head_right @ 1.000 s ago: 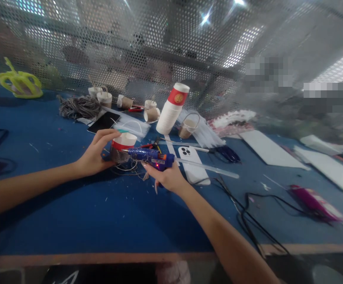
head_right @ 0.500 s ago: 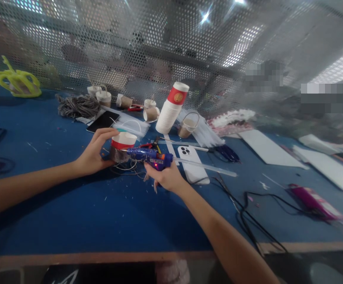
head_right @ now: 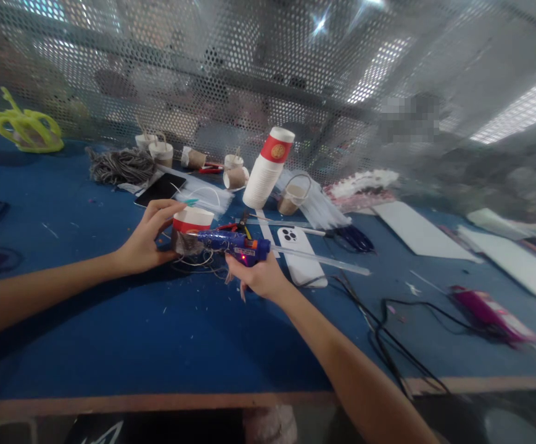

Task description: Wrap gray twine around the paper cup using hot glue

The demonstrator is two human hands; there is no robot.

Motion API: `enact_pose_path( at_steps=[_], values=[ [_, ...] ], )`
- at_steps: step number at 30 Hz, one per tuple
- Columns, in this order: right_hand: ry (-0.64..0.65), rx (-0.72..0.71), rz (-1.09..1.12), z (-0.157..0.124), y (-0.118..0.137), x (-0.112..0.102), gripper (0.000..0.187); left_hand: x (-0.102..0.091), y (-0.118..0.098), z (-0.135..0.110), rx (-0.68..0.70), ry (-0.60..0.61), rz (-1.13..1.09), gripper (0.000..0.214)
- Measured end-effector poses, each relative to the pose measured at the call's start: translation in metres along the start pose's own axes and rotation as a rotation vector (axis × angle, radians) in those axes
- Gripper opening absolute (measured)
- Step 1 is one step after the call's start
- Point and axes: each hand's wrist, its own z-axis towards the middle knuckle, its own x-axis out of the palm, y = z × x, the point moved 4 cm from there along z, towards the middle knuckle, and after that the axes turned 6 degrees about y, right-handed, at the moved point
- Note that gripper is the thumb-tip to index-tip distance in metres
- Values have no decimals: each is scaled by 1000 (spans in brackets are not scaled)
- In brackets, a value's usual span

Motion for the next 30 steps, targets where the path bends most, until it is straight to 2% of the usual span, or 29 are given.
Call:
enact_pose_path(
  at_steps=[8,13,21,26,30],
  values=[
    [-8,118,146,0,7,-1,17,3,3,0,-13,-34,-198,79],
    [-15,128,167,1,6,-3,15,3,6,0,-52,-38,-271,76],
    [-24,85,173,1,9,-4,16,3,2,2,-86,-11,-310,72],
    [-18,88,168,1,8,-4,28,3,4,1,-92,-9,-313,75],
    [-27,99,152,1,7,-6,28,2,3,2,-93,-16,-303,71]
  ],
)
